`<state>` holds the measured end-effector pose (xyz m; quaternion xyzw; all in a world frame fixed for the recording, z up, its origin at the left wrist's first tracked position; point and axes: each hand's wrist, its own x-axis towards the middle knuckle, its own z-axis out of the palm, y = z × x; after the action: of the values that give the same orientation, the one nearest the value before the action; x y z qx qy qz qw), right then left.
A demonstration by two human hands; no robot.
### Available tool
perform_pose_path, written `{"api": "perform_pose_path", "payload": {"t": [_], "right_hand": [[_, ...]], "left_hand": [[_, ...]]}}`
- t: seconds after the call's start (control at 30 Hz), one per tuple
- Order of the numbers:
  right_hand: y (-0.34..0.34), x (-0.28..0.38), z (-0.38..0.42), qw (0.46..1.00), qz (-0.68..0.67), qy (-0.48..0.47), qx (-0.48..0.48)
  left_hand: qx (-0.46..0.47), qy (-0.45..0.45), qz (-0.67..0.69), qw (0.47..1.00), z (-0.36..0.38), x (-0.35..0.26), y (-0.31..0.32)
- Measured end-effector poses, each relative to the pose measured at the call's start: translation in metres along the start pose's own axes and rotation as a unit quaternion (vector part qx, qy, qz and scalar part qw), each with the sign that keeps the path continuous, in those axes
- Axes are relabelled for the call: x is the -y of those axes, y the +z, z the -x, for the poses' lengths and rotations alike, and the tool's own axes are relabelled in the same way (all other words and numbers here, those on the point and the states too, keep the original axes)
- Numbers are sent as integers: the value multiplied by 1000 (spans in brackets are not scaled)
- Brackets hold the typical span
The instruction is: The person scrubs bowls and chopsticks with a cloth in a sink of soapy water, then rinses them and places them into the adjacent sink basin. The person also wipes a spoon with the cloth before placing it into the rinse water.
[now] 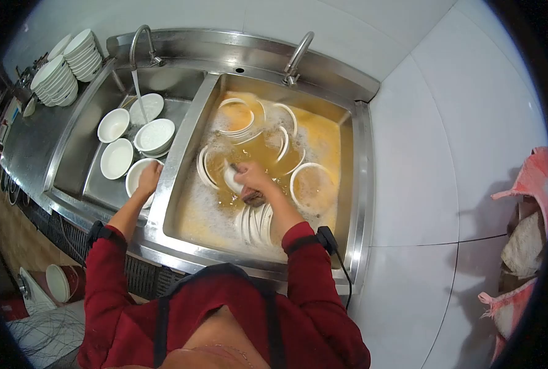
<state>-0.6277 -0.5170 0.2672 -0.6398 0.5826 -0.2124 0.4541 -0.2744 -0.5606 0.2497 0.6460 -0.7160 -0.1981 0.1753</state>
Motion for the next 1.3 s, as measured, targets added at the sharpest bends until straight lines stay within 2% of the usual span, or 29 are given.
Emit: {"api": "perform_pose_path", "payload": {"t": [0.03,0.07,0.13,0.2,0.23,0.27,0.3,0.33,0.37,0.43,0.47,0.53,0.57,0.63,0.67,0.7,0.77,0.8,0.87,0.9,0.93,0.97,1.03,1.07,1.1,1.13,1.17,1.2,1.3], "right_hand": [[-4,-19,-5,988,-146,4,-57],[-13,-16,2,988,-145,4,-59],[-31,0,18,916,-392,12,-80],[-35,7,25,918,-388,5,-78],[-38,10,25,919,-386,-3,-80],[-35,-12,14,942,-329,-16,-68],[-32,-1,20,942,-329,-18,-70],[-32,25,30,971,-222,-40,-82],[-23,39,37,988,-113,-54,-90],[-6,29,40,984,-162,-67,-18],[8,7,33,990,-76,-115,-26],[9,-5,41,970,178,-164,-21],[3,-9,46,971,175,-163,-24],[-5,-20,57,898,423,-123,-8],[-13,-22,51,845,527,-58,63],[-9,-37,41,846,525,-60,68],[4,-77,10,869,443,-25,-221],[5,-69,-2,871,440,-28,-216],[16,-51,-27,957,208,72,-189],[24,-42,-29,958,205,75,-186],[29,-33,-31,994,38,2,-107],[27,-22,-30,989,-127,-72,-25],[18,24,4,988,-126,-82,32],[19,36,21,983,-131,-89,90],[23,23,25,984,-131,-87,87],[26,-2,26,983,66,-149,80],[24,-7,34,941,262,-205,71],[22,-13,46,927,320,-192,25],[15,-3,44,968,203,-149,-20]], "left_hand": [[-105,32,20,994,0,-16,-13],[-171,64,21,983,-5,-38,-30],[-230,105,190,949,0,-99,-55],[-89,77,286,951,-9,-119,-22],[69,-19,397,915,0,-151,-22],[151,-57,445,881,0,-164,1],[203,-154,478,840,11,-194,15],[252,-241,505,789,13,-222,26],[257,-249,538,763,3,-217,48],[349,-297,555,694,-14,-200,83],[351,-295,555,694,-27,-182,112],[242,-299,530,756,-43,-150,163],[244,-299,526,758,-37,-155,156],[224,-288,534,762,-19,-170,135],[244,-265,513,779,-21,-163,145],[243,-270,513,778,-17,-164,144],[316,-327,552,699,-12,-175,138],[328,-341,571,671,-13,-173,146],[353,-327,600,639,-13,-169,152],[379,-305,627,608,-10,-171,147],[390,-276,627,616,-6,-173,139],[391,-274,626,616,-13,-161,156],[249,-130,639,716,-29,-128,206],[206,-338,696,599,-10,-173,144],[209,-337,695,599,-10,-175,134],[295,-319,660,613,-12,-171,126],[377,-297,619,621,-14,-170,120],[368,-302,579,662,-14,-178,113],[377,-271,574,674,-11,-185,105]]}}
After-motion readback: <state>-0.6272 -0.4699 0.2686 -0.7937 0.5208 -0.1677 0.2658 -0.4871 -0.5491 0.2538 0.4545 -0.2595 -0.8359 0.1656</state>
